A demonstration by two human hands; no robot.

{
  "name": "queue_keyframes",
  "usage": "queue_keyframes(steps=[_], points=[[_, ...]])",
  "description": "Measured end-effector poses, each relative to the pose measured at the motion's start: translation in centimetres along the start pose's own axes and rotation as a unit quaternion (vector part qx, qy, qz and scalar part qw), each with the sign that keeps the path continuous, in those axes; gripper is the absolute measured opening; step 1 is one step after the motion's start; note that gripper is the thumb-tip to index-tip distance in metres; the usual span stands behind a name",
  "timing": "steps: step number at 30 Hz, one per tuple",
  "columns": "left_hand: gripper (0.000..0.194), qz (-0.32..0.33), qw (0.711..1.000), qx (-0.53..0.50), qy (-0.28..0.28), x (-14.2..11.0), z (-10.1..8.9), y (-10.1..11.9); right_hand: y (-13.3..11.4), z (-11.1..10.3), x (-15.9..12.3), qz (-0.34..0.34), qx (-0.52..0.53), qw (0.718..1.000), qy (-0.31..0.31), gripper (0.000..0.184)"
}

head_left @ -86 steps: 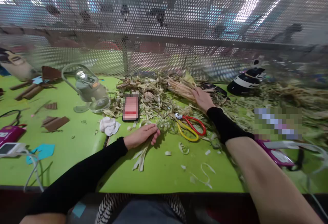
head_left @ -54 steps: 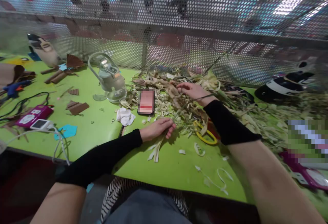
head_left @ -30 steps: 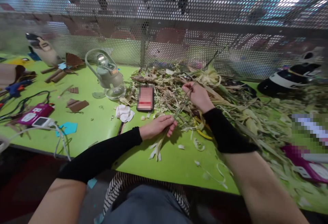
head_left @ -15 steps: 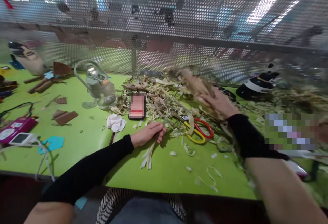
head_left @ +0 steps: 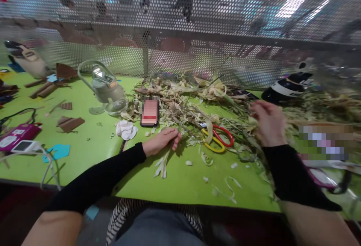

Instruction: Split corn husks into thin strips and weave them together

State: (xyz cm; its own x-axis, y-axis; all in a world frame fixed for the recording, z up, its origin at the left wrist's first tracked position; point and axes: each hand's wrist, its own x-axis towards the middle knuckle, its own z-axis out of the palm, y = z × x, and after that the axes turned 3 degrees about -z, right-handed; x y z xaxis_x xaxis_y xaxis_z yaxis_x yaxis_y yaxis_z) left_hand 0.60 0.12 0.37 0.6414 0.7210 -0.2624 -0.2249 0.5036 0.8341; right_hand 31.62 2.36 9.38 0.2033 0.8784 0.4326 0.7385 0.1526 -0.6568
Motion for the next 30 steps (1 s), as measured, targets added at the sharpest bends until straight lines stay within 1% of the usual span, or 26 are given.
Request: queue_keyframes(steps=[2, 3, 4, 5, 6, 7, 8, 10, 13, 15, 17, 21, 23, 25, 27, 30], points=[[0.037, 0.011, 1.0, -0.012, -0.009, -0.1, 0.0, 0.2, -2.2, 3.6, -2.4, 0.01, 0.046, 0.994, -0.101, 0.034], [0.035, 0.019, 1.0, -0.019, -0.012, -0.2, 0.0, 0.3, -3.5, 5.2, -3.5, 0.01, 0.073, 0.981, -0.181, 0.032], [0.034, 0.029, 0.999, -0.027, -0.012, -0.2, -0.1, 0.4, -4.9, 6.6, -4.6, 0.018, 0.12, 0.937, -0.327, 0.032], [0.032, 0.038, 0.999, -0.035, -0.01, -0.2, -0.2, 0.6, -6.2, 7.7, -5.4, 0.022, 0.166, 0.885, -0.434, 0.033], [0.03, 0.047, 0.998, -0.041, -0.004, -0.2, -0.3, 0.7, -7.4, 8.6, -6.1, 0.025, 0.198, 0.844, -0.497, 0.032], [0.029, 0.056, 0.997, -0.046, 0.005, -0.2, -0.4, 0.9, -8.2, 9.2, -6.6, 0.023, 0.21, 0.835, -0.507, 0.032], [0.027, 0.061, 0.997, -0.049, 0.015, -0.2, -0.5, 1.1, -8.8, 9.5, -6.8, 0.016, 0.208, 0.837, -0.506, 0.033], [0.025, 0.062, 0.996, -0.05, 0.035, -0.2, -0.7, 1.6, -9.1, 9.7, -6.8, -0.014, 0.162, 0.873, -0.459, 0.038], [0.024, 0.031, 0.997, -0.045, 0.045, -0.4, -0.9, 2.3, -8.4, 9.1, -6.2, -0.066, 0.079, 0.921, -0.375, 0.046], [0.024, 0.009, 0.998, -0.041, 0.042, -0.5, -0.9, 2.5, -7.9, 8.8, -5.9, -0.085, 0.06, 0.941, -0.322, 0.047], [0.025, 0.003, 0.999, -0.034, 0.041, -0.6, -0.7, 2.6, -7.6, 8.7, -5.9, -0.095, 0.054, 0.954, -0.28, 0.045], [0.026, 0.027, 0.998, 0.013, 0.05, -0.9, -0.3, 2.7, -7.7, 8.8, -6.3, -0.117, 0.015, 0.966, -0.231, 0.038], [0.027, 0.034, 0.995, 0.068, 0.057, -1.1, -0.1, 2.7, -8.0, 8.9, -6.7, -0.13, -0.002, 0.969, -0.212, 0.036], [0.028, 0.039, 0.985, 0.154, 0.067, -1.3, 0.0, 2.7, -8.3, 8.9, -7.0, -0.153, -0.015, 0.969, -0.196, 0.035], [0.028, 0.064, 0.962, 0.251, 0.087, -1.4, 0.0, 2.5, -8.4, 9.1, -7.3, -0.193, -0.03, 0.961, -0.195, 0.036], [0.024, 0.131, 0.911, 0.372, 0.118, -1.7, 0.3, 1.9, -8.3, 9.5, -7.3, -0.244, -0.06, 0.945, -0.212, 0.039]])
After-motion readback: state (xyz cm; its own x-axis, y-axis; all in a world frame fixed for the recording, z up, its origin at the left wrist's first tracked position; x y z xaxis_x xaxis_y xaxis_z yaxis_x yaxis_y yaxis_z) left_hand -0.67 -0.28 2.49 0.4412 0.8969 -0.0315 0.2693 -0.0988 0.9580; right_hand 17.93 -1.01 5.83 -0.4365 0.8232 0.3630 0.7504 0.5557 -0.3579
